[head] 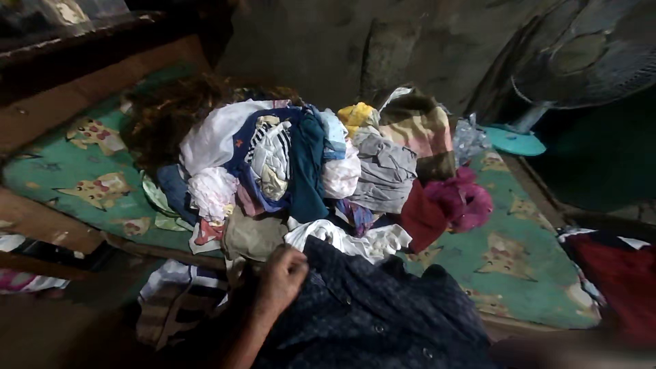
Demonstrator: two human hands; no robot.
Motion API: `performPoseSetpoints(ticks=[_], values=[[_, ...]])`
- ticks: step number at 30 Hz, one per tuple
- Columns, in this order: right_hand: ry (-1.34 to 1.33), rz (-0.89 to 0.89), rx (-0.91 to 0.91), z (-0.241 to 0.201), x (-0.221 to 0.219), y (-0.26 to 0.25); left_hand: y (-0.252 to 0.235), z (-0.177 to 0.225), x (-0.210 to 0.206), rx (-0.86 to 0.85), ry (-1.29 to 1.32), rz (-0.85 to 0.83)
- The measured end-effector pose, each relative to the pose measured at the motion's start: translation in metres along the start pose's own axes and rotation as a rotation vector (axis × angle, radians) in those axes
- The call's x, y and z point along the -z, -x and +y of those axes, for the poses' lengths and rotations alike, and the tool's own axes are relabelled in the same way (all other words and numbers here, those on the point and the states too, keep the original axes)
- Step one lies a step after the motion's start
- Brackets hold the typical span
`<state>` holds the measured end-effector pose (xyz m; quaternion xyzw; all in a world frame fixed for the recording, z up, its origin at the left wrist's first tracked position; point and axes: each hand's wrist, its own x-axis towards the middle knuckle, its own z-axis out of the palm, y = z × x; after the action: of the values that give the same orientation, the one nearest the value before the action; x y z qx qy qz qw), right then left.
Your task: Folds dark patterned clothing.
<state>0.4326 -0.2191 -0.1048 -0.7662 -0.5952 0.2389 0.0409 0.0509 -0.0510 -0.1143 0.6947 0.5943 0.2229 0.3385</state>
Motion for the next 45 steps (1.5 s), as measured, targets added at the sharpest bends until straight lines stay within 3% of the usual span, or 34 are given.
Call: performPoseSetpoints(ticks=[2, 4, 7, 10, 15, 19, 22, 26, 32, 35, 37, 41, 45], values=[[-0.048, 0.035, 0.106, -0.011, 0.020, -0.010, 0.013, 0.013, -0.009, -0.190, -0.108, -0.284], [-0.154, 0.100, 0.225, -0.043, 0.030, -0.023, 0.015, 0.027, -0.016, -0.217, -0.341, -0.516], [-0.343, 0.015, 0.322, -0.096, 0.023, -0.046, 0.014, 0.042, -0.012, -0.156, -0.520, -0.596], [-0.462, -0.263, 0.344, -0.142, 0.007, -0.068, 0.012, 0.032, 0.007, -0.078, -0.406, -0.546], [-0.518, -0.494, 0.290, -0.170, -0.040, -0.099, 0.005, 0.002, 0.030, 0.159, -0.186, -0.608], [-0.625, -0.406, 0.213, -0.167, -0.079, -0.104, 0.004, 0.003, 0.025, 0.113, -0.139, -0.574], [-0.452, -0.327, 0.240, -0.172, -0.078, -0.097, 0.003, 0.013, 0.015, -0.034, -0.255, -0.550], [-0.311, -0.348, 0.241, -0.176, -0.075, -0.093, -0.002, 0.024, 0.005, -0.155, -0.377, -0.611], [-0.572, -0.465, 0.167, -0.172, -0.064, -0.097, -0.004, 0.023, 0.013, 0.133, 0.200, -0.632], [-0.708, -0.462, 0.122, -0.174, -0.055, -0.097, -0.001, 0.021, 0.016, 0.195, 0.381, -0.622], [-0.787, -0.459, 0.082, -0.177, -0.048, -0.098, 0.001, 0.026, 0.019, 0.177, 0.358, -0.646], [-0.890, -0.435, 0.032, -0.182, -0.033, -0.099, 0.003, 0.047, 0.029, 0.036, -0.032, -0.760], [-1.045, -0.389, -0.053, -0.187, -0.026, -0.099, 0.004, 0.051, 0.032, -0.108, -0.147, -0.672]])
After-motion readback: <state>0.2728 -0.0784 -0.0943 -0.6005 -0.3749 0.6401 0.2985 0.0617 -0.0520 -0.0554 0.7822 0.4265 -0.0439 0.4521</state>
